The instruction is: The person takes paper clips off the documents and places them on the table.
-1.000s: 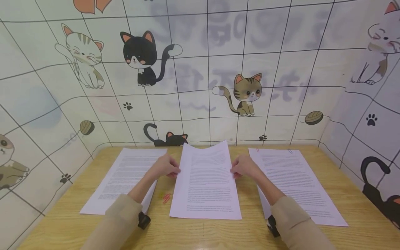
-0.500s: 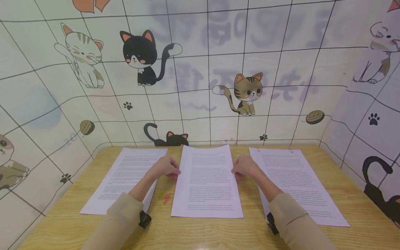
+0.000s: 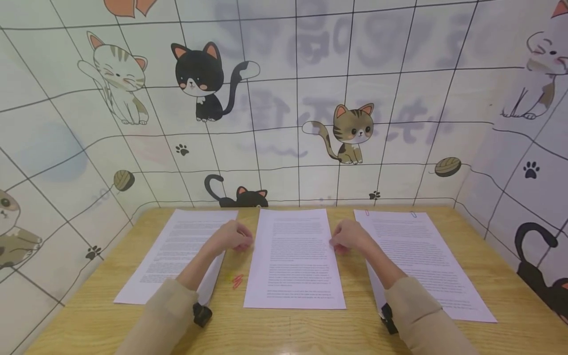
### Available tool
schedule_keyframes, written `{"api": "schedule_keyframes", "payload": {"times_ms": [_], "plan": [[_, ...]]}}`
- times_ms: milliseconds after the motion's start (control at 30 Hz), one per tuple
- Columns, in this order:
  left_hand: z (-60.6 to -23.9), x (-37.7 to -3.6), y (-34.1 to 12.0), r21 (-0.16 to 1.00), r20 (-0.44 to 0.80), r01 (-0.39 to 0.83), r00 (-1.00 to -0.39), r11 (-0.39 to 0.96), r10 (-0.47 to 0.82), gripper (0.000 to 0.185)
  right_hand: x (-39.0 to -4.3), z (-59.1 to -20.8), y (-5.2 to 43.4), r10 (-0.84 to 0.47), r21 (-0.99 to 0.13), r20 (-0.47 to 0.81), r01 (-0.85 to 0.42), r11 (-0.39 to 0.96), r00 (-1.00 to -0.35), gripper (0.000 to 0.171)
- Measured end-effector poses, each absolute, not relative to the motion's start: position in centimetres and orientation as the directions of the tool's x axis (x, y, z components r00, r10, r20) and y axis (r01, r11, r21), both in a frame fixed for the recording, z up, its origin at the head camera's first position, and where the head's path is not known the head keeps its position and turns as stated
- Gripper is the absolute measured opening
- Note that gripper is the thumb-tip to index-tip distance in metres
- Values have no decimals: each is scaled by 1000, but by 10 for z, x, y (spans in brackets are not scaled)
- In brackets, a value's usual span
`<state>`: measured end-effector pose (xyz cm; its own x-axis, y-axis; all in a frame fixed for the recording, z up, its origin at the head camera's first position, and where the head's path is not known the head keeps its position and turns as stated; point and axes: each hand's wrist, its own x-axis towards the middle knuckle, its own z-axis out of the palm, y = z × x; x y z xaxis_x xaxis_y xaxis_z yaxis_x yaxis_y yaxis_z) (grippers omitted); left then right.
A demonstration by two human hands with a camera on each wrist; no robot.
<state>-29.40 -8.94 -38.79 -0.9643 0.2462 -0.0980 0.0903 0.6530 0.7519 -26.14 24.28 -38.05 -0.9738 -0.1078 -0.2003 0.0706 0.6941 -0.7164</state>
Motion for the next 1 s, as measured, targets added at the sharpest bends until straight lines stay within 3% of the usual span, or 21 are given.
{"api": "schedule_keyframes", "payload": {"times_ms": [467, 1000], "plan": [[-383, -287, -80, 837, -48, 88, -971, 541, 233, 20, -264, -381, 260, -263, -695, -14, -180, 696, -965, 21], [-371, -275, -47, 894, -48, 111, -940, 435, 337, 24, -251, -373, 298, -187, -643, 42, -170, 747, -982, 31]]}}
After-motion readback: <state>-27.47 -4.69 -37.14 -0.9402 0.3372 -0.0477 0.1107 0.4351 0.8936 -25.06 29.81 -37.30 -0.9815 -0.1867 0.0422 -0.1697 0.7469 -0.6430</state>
